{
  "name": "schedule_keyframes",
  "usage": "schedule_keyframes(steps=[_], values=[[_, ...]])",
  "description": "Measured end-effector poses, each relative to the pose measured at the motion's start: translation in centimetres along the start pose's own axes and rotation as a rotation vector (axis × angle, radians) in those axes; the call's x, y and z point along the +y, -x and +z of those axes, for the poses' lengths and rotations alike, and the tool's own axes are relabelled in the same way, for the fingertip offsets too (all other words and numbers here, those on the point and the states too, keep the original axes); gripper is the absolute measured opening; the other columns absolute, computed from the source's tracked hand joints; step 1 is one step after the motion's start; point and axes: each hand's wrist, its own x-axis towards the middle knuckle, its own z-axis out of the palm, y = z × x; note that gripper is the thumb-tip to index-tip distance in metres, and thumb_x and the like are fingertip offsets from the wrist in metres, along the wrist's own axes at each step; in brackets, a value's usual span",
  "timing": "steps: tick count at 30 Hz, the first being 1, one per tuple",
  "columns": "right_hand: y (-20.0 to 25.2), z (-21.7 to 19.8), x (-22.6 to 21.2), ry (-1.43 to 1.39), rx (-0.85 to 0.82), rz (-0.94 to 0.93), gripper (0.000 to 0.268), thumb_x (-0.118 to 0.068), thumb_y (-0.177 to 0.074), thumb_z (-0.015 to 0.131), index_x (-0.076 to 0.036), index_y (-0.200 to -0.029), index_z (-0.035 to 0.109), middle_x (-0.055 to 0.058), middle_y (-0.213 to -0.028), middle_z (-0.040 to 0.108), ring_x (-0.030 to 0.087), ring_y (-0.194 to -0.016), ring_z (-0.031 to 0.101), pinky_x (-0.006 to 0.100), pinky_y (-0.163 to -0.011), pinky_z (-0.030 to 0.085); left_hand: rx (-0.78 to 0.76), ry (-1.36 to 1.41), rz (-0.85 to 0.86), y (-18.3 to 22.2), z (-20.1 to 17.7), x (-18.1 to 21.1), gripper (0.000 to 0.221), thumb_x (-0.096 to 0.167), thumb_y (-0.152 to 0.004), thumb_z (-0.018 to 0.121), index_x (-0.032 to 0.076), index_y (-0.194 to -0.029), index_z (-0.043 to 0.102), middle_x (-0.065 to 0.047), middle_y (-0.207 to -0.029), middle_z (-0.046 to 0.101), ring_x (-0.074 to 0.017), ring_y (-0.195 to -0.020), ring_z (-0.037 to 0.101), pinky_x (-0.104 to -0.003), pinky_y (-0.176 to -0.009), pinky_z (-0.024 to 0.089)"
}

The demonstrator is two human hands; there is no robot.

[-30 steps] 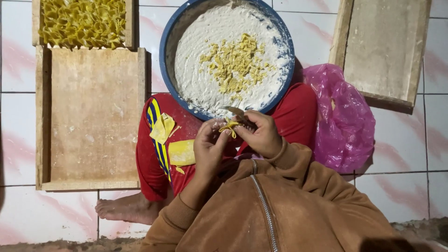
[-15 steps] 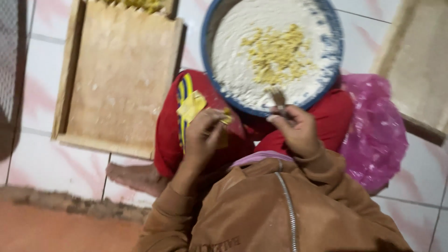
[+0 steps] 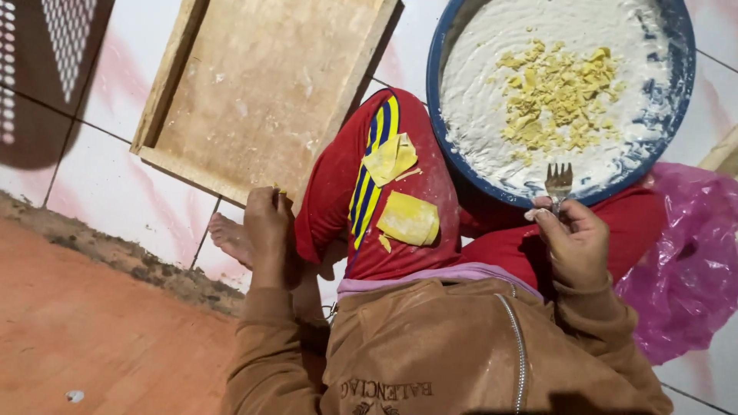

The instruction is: Manually assembling small dumplings by placing filling onto dough wrappers and folding them into shape.

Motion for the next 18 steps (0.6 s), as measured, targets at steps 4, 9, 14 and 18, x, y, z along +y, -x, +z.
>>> schedule_keyframes(steps=[4, 9, 14, 18], values=[[0.1, 0.0, 0.3, -0.039, 0.02, 0.013, 0.011, -0.001, -0.1, 0.068, 0.002, -0.11, 0.07, 0.01, -0.111, 0.073, 0.013, -0.097, 0.068, 0.022, -0.089, 0.057, -0.036, -0.12, 0.086, 0.5, 2.1, -1.7, 0.006, 0.009, -0.093, 0.067, 0.005, -0.09, 0.067, -0.014, -0.09, 0.063, -0.0347, -0.077, 0.061, -0.049, -0.062, 0.048], [0.0, -1.0, -0.1, 0.065, -0.008, -0.153, 0.008, 0.0, -0.101, 0.068, -0.003, -0.105, 0.075, 0.012, -0.1, 0.075, 0.011, -0.099, 0.063, 0.035, -0.09, 0.056, 0.017, -0.275, 0.243, 0.2, 0.6, 0.8, 0.011, 0.022, -0.086, 0.073, 0.016, -0.085, 0.065, -0.005, -0.096, 0.063, -0.0292, -0.084, 0.069, -0.036, -0.07, 0.058], [-3.7, -4.0, 3.3, 0.573, -0.002, -0.416, 0.018, -0.006, -0.099, 0.069, -0.008, -0.115, 0.078, 0.014, -0.103, 0.075, 0.035, -0.1, 0.072, 0.042, -0.086, 0.058, 0.034, -0.038, 0.656, 0.5, -3.1, 13.5, 0.008, 0.011, -0.09, 0.075, 0.012, -0.09, 0.068, -0.007, -0.093, 0.065, -0.0275, -0.094, 0.069, -0.035, -0.081, 0.055], [-6.3, -4.2, 2.4, 0.888, -0.042, -0.374, 0.017, -0.015, -0.098, 0.069, -0.018, -0.111, 0.079, 0.005, -0.1, 0.073, 0.026, -0.095, 0.074, 0.037, -0.085, 0.06, -0.156, 0.178, 1.066, 2.4, -4.4, 23.0, 0.007, 0.017, -0.093, 0.073, 0.01, -0.096, 0.074, -0.01, -0.092, 0.067, -0.0283, -0.088, 0.069, -0.037, -0.077, 0.057]])
